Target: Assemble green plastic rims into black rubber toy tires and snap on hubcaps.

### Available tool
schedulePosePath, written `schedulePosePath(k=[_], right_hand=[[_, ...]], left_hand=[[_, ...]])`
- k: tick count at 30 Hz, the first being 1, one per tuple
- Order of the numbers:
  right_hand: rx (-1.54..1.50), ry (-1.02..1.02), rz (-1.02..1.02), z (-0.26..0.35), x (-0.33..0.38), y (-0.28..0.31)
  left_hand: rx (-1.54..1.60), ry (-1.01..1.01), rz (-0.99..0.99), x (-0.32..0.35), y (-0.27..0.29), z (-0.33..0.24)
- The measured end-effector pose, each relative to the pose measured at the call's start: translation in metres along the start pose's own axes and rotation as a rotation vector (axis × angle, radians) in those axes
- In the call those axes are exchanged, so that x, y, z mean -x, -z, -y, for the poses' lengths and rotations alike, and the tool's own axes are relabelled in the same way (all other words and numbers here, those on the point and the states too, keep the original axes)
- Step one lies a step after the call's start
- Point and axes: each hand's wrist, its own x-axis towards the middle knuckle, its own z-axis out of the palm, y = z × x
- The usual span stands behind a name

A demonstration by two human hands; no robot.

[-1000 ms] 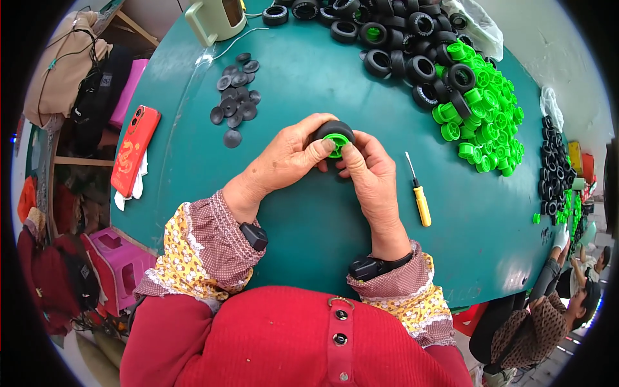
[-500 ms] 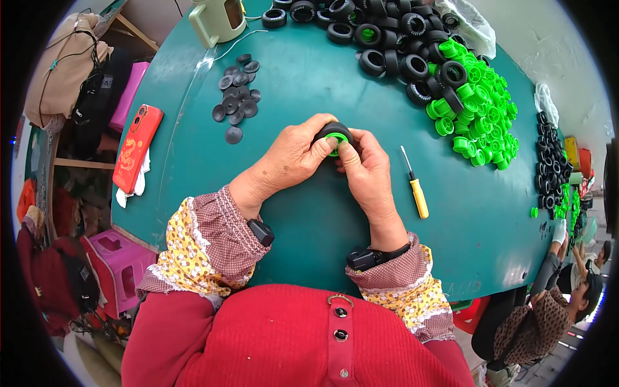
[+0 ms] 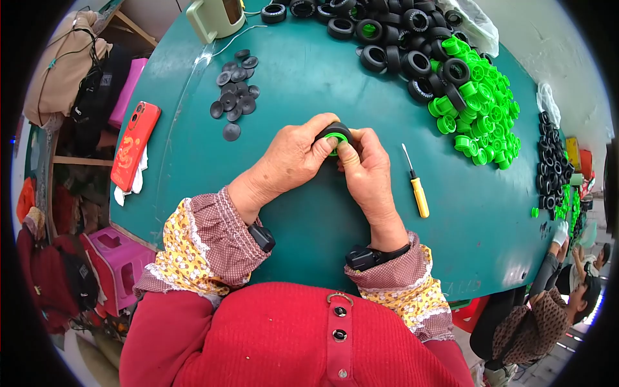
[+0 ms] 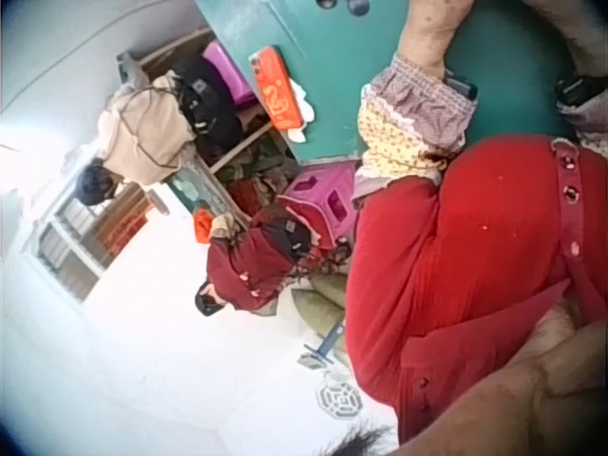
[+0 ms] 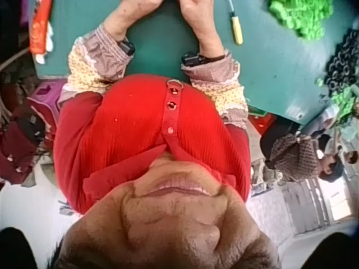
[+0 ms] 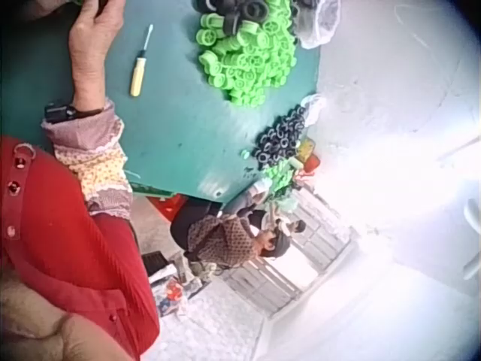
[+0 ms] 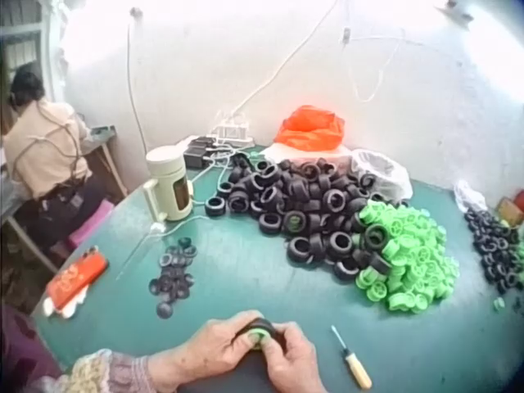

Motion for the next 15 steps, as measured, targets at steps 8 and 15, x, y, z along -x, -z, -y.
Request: schedulePosePath(k=[8,15], right_hand=[[-0.393,-0.148,-0.057,0.0046,-0.0032,-0.0004],[-0.585,-0.198,0.009,0.0067,-0.0047,0.0076]], left_hand=[[-0.176,-0.174,-0.151,-0.0011,-0.0034,-0.0012],[0.149,-0.125,-0.222,-0.002,-0.0052,-0.0048]])
